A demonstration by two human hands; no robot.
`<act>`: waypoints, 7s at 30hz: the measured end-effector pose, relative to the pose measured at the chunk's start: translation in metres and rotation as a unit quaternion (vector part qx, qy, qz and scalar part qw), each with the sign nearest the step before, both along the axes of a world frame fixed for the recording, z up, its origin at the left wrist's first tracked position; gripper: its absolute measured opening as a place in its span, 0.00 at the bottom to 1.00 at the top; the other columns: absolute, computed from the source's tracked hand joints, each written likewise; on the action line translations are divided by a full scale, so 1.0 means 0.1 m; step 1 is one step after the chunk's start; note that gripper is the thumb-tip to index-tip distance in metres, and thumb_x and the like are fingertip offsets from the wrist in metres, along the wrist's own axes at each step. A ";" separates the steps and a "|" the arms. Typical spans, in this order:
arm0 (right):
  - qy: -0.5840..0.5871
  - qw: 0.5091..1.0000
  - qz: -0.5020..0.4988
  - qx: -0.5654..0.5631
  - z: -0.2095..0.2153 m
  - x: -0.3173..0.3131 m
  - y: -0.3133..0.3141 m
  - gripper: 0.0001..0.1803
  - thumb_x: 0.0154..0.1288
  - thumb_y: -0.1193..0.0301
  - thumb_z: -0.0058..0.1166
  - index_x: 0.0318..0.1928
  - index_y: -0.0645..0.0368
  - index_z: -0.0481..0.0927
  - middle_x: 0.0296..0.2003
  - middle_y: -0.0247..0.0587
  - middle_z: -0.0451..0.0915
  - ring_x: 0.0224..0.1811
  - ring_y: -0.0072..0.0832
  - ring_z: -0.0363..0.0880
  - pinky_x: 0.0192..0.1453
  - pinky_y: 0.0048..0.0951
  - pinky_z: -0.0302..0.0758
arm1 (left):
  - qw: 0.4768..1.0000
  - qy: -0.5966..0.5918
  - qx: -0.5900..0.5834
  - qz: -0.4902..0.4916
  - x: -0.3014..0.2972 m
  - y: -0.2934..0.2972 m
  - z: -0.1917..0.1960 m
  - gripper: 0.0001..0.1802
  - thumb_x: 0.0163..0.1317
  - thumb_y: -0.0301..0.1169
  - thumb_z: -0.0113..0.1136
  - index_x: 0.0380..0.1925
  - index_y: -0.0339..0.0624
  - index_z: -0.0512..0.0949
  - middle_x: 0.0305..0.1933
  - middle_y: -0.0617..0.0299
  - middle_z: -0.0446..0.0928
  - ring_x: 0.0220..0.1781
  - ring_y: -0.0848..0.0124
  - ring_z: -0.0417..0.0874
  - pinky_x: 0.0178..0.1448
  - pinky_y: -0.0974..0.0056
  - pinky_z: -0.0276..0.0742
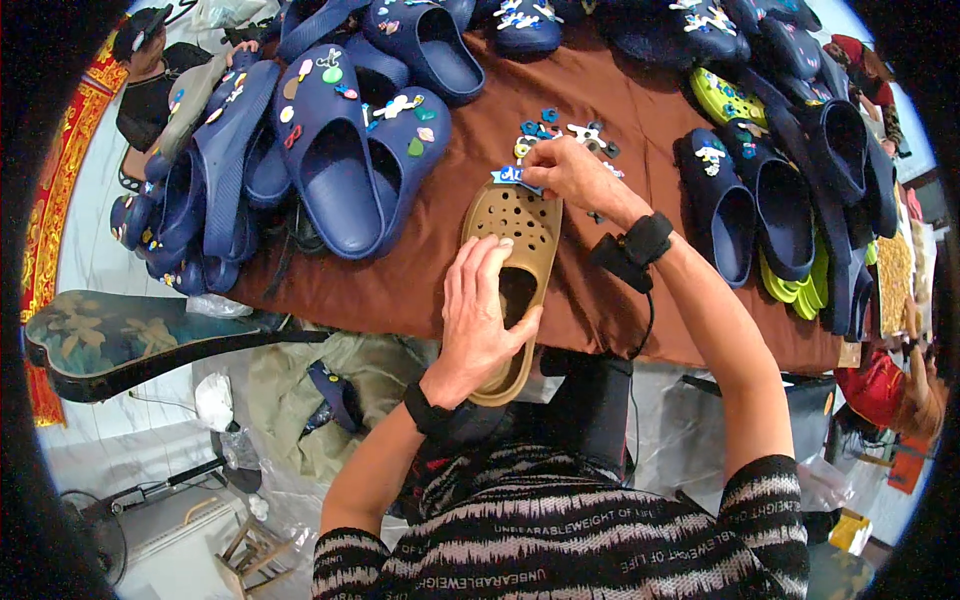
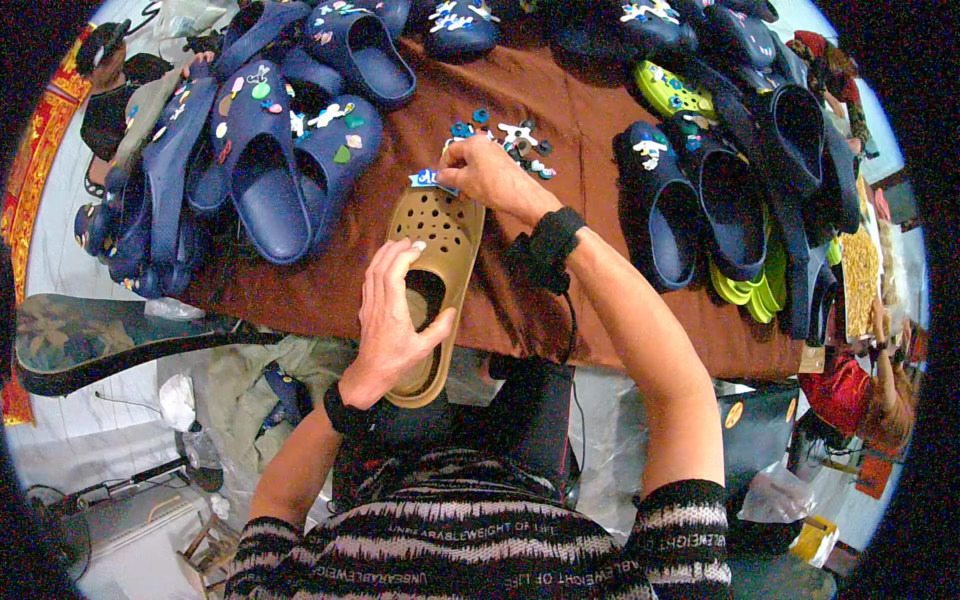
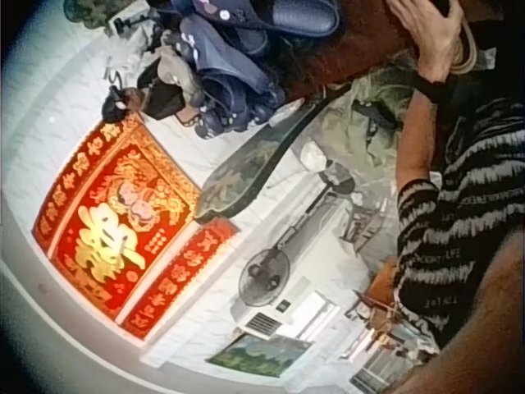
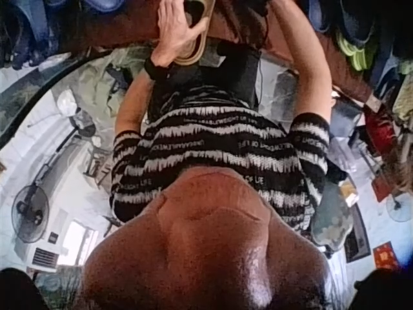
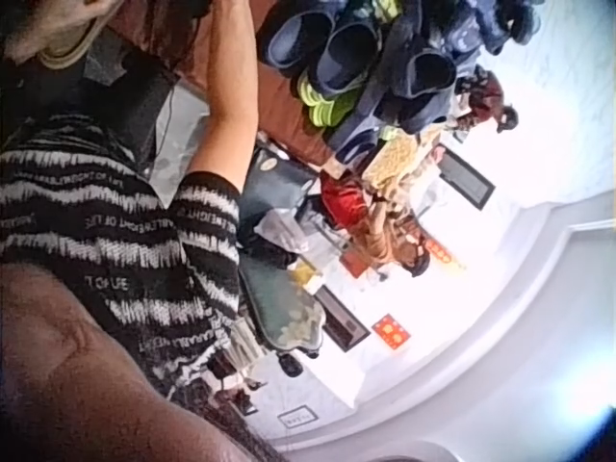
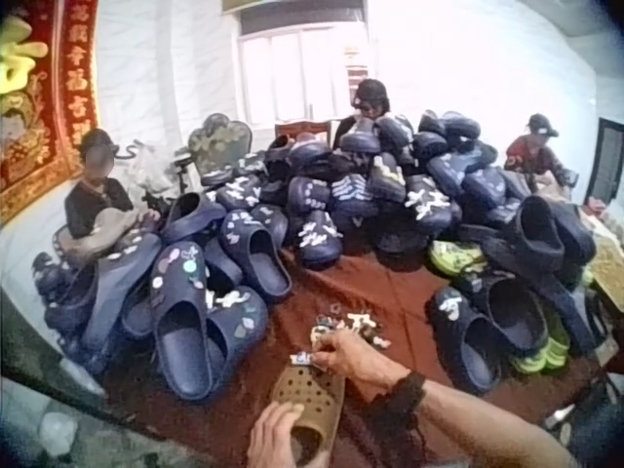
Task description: Applying decorative charms to the holes of foam clogs.
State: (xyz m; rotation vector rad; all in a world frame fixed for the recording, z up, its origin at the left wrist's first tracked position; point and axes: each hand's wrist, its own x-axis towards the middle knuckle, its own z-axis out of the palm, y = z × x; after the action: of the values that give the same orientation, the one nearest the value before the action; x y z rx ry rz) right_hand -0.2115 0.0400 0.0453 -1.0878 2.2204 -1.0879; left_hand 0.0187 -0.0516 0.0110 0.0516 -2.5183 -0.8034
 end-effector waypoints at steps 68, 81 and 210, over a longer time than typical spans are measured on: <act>0.301 0.952 0.024 -0.045 -0.16 0.26 -0.04 0.11 0.66 0.64 0.55 0.34 0.60 0.79 0.31 0.52 0.83 0.36 0.50 0.84 0.39 0.49 0.80 | 1.000 -0.021 -0.007 0.011 -0.01 0.04 0.03 0.45 0.47 0.32 0.73 0.66 0.40 0.63 0.68 0.46 0.65 0.73 0.47 0.62 0.77 0.47 0.58; 0.223 0.941 -0.251 0.042 -0.63 -0.44 0.85 0.09 0.66 0.69 0.54 0.42 0.60 0.81 0.44 0.57 0.82 0.48 0.56 0.81 0.51 0.53 0.77 | 0.996 -0.061 0.061 -0.011 0.10 -0.02 0.10 0.50 0.50 0.34 0.75 0.71 0.41 0.59 0.76 0.45 0.56 0.77 0.48 0.58 0.80 0.51 0.55; -0.097 0.968 -0.043 0.227 0.13 0.15 0.16 0.20 0.58 0.57 0.68 0.36 0.65 0.85 0.27 0.40 0.84 0.23 0.29 0.84 0.20 0.33 0.76 | 0.997 -0.024 0.073 0.020 0.13 0.08 -0.06 0.51 0.50 0.34 0.74 0.72 0.42 0.55 0.74 0.44 0.54 0.76 0.42 0.54 0.78 0.41 0.51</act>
State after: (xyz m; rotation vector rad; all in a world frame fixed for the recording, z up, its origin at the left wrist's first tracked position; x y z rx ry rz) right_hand -0.1968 0.0563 0.0586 -0.6664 2.2197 -0.6332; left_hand 0.0317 -0.0440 0.0053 0.1721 -2.4906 -0.9808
